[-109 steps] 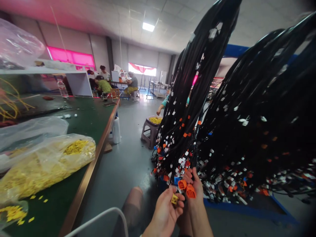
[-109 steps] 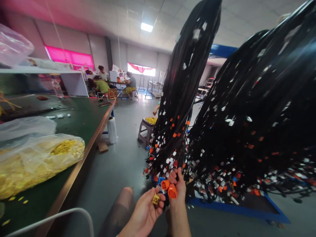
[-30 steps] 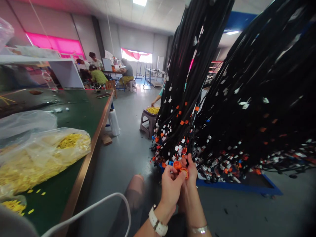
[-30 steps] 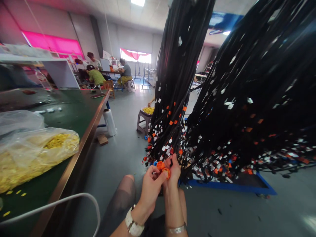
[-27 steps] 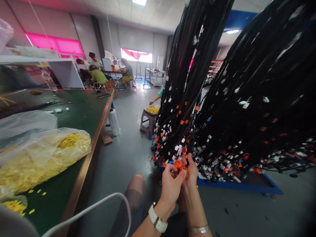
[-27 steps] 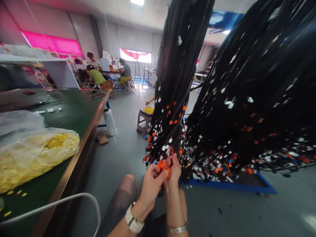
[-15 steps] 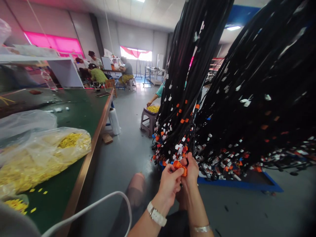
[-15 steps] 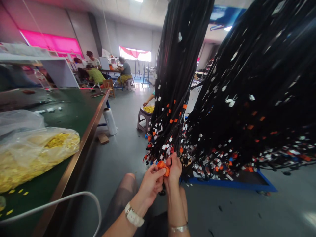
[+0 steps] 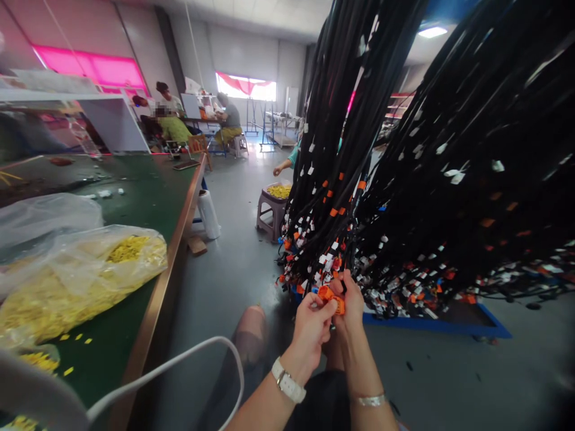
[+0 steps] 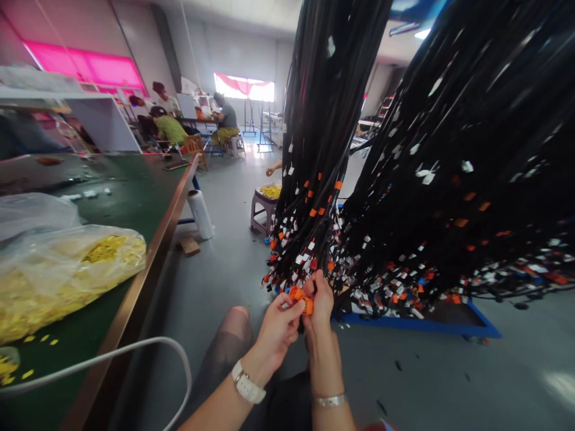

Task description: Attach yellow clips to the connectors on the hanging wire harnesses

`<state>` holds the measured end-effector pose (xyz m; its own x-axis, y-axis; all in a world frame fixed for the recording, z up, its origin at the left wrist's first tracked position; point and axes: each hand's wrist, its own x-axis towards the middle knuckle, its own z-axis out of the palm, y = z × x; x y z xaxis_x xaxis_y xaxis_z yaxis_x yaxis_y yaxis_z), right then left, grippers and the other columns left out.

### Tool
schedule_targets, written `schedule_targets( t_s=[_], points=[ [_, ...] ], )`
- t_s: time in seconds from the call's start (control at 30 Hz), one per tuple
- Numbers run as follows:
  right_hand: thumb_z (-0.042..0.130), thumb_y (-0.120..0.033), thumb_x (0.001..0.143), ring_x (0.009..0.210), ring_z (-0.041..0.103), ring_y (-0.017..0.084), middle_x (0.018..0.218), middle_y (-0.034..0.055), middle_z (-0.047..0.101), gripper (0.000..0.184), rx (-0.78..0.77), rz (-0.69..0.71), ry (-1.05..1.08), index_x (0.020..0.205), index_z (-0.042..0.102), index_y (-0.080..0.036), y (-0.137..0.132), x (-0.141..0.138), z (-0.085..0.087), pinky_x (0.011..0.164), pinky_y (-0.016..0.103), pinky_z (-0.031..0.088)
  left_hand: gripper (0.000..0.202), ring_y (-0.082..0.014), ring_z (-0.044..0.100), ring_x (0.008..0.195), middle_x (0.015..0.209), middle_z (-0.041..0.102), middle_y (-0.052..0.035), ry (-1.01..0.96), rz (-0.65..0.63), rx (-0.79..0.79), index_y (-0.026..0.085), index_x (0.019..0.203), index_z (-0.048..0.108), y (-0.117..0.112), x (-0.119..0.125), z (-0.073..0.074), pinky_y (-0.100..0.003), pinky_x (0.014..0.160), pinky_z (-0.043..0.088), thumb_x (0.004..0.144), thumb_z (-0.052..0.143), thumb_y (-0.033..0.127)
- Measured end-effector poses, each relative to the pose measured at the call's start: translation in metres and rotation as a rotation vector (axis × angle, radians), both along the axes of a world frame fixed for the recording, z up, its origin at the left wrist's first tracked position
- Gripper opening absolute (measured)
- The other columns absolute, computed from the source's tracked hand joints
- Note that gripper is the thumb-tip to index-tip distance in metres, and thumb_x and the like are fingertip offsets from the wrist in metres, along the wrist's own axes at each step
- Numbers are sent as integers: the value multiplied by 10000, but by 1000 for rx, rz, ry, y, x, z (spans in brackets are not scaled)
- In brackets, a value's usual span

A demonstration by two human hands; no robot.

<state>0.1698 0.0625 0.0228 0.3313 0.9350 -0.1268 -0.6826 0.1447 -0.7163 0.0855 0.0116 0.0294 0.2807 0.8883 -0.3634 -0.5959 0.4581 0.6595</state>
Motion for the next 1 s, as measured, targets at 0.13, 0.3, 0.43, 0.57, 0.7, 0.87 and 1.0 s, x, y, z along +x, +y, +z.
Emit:
schedule_targets(
  t_s=[0.13, 0.3, 0.43, 0.57, 0.7, 0.87, 1.0],
  points=[
    [687, -382, 728, 345, 273, 31, 435, -115, 323, 307, 21, 182, 124, 651, 467, -182, 0, 13, 0, 329, 133, 271, 327, -15, 170, 341, 414, 291, 123, -117, -50, 24, 198, 719, 409, -10, -9, -5, -151, 344, 102, 675, 711, 313],
    [603, -238, 821, 346, 317, 29, 474, -117, 301, 214, 104, 368, 382, 697, 434, -194, -4, 30, -1, 329, 106, 306, 174, -18, 315, 369, 503, 400, 72, -234, 149, -274, 163, 677, 431, -10, -33, -23, -135, 359, 198, 652, 586, 87],
    [549, -167, 852, 371, 377, 32, 478, -115, 308, 264, 181, 457, 574, 671, 363, -213, -5, 35, -4, 353, 101, 337, 358, -43, 485, 477, 612, 509, 35, -216, 178, -346, 151, 739, 474, -7, -39, -37, -137, 454, 358, 474, 423, -84],
    [502, -183, 887, 375, 383, 33, 480, -119, 322, 270, 256, 524, 671, 678, 335, -223, -2, 38, -11, 361, 113, 329, 392, -60, 557, 584, 676, 568, 0, -233, 152, -295, 127, 694, 503, -9, -35, -38, -149, 555, 433, 443, 386, -150],
    [472, -208, 905, 367, 382, 43, 478, -118, 324, 269, 276, 553, 767, 680, 328, -229, 1, 40, -18, 354, 127, 338, 234, -107, 614, 711, 782, 627, -65, -301, 85, -207, 94, 773, 570, -12, -34, -30, -225, 735, 502, 651, 526, -100],
    [466, -213, 909, 364, 387, 51, 477, -121, 318, 243, 276, 568, 825, 700, 343, -230, 3, 41, -22, 361, 142, 354, 252, -180, 631, 919, 1044, 637, -114, -318, 12, -64, 112, 978, 580, -16, -39, -22, -272, 814, 512, 740, 644, 61],
    [450, -230, 918, 368, 381, 49, 488, -120, 298, 234, 281, 583, 850, 710, 343, -228, 3, 41, -23, 367, 141, 347, 264, -141, 649, 803, 1027, 653, -85, -229, 11, 3, 134, 971, 602, -15, -40, -19, -186, 636, 516, 722, 689, 113]
  ],
)
